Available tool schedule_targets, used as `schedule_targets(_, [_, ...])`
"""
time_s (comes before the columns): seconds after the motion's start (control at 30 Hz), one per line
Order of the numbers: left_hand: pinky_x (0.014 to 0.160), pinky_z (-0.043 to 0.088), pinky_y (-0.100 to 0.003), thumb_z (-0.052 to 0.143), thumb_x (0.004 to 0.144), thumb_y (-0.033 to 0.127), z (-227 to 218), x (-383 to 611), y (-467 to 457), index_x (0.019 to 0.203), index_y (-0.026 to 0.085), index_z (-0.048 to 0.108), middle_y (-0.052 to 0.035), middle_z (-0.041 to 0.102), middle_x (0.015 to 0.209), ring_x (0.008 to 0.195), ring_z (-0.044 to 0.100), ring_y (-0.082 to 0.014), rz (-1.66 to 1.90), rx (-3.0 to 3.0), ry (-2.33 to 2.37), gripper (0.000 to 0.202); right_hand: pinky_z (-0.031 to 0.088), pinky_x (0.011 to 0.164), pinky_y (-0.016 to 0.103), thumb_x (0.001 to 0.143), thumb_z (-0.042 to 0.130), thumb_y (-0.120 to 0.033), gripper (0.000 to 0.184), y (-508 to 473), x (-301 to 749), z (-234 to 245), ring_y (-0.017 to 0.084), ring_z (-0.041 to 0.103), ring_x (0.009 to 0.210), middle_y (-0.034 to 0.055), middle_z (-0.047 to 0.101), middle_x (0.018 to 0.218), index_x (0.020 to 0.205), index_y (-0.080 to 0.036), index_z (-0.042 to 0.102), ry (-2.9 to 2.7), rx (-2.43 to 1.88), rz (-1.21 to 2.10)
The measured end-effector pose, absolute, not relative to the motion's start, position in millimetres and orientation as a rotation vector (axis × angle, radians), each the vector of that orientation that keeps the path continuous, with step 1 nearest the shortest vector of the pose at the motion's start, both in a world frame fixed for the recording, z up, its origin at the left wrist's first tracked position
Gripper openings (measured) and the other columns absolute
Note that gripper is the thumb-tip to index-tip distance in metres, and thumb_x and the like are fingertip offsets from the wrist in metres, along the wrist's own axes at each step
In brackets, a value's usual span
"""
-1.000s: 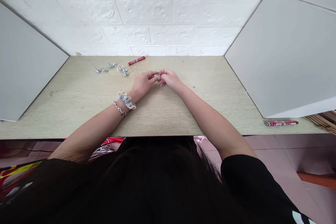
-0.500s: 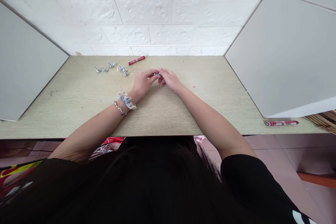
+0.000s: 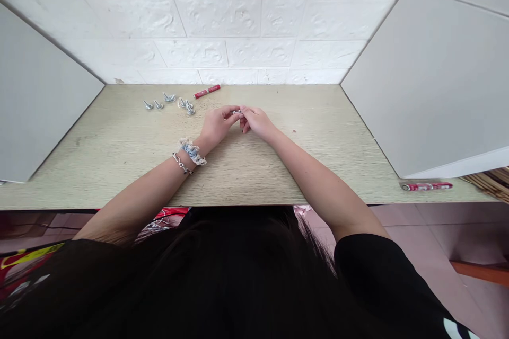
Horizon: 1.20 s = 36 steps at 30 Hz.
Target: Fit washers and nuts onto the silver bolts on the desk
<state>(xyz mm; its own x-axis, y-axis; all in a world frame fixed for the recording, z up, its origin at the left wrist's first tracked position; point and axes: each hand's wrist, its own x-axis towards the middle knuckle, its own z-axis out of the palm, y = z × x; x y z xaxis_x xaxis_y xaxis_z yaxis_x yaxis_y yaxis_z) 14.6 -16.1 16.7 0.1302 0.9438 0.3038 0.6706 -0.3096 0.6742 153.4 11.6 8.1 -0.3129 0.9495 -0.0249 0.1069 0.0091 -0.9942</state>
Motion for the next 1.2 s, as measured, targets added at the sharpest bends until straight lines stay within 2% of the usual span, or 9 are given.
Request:
schedule_targets(0.23, [0.077, 0.045, -0.024, 0.052, 0.089, 0.032, 14.9, 14.2, -14.2, 0.1, 0.019, 0.069, -0.0022, 0.072, 0.085, 0.078, 0.062, -0.0128, 0.982, 2.03, 1.524, 0.024, 0.043, 0.043, 0.017, 0.092, 0.046, -0.042, 0.039, 13.1, 151.8, 8.8, 0.006, 0.05, 0.04, -0.0023, 0.052, 0.052, 0.068, -0.013, 0.055, -1.48, -1.145, 1.417])
schedule_targets(0.43, [0.076, 0.045, -0.024, 0.053, 0.088, 0.031, 14.3, 14.1, -14.1, 0.099, 0.018, 0.069, -0.0015, 0.071, 0.083, 0.078, 0.063, -0.0129, 0.977, 2.013, 1.52, 0.024, 0.044, 0.043, 0.015, 0.09, 0.051, -0.042, 0.037, 11.5, 152.1, 11.1, 0.004, 0.049, 0.04, -0.0026, 0.052, 0.052, 0.067, -0.013, 0.055, -1.478, -1.129, 1.423])
schedule_targets(0.8, [0.072, 0.044, -0.023, 0.056, 0.086, 0.031, 14.6, 13.9, -13.6, 0.102, 0.02, 0.07, -0.0012, 0.072, 0.083, 0.075, 0.063, -0.0123, 0.984, 1.973, 1.517, 0.024, 0.043, 0.046, 0.015, 0.095, 0.044, -0.024, 0.03, 7.6, 152.0, 18.1, 0.005, 0.051, 0.042, -0.0027, 0.054, 0.054, 0.069, -0.013, 0.053, -1.473, -1.152, 1.446])
schedule_targets(1.0, [0.066, 0.043, -0.023, 0.057, 0.085, 0.032, 15.5, 13.7, -13.9, 0.101, 0.019, 0.071, 0.0004, 0.068, 0.072, 0.06, 0.056, -0.0094, 0.977, 1.972, 1.527, 0.025, 0.038, 0.043, 0.016, 0.094, 0.043, -0.018, 0.029, 12.1, 154.7, 13.5, 0.004, 0.046, 0.039, -0.0048, 0.05, 0.051, 0.066, -0.015, 0.049, -1.502, -1.126, 1.432])
schedule_targets(1.2, [0.065, 0.042, -0.023, 0.057, 0.084, 0.033, 15.1, 14.1, -14.3, 0.105, 0.018, 0.07, -0.0002, 0.067, 0.073, 0.063, 0.054, -0.01, 0.988, 1.98, 1.534, 0.029, 0.042, 0.045, 0.017, 0.09, 0.042, -0.009, 0.023, 14.5, 154.2, 12.1, 0.006, 0.049, 0.042, -0.004, 0.053, 0.052, 0.069, -0.015, 0.05, -1.431, -1.109, 1.502])
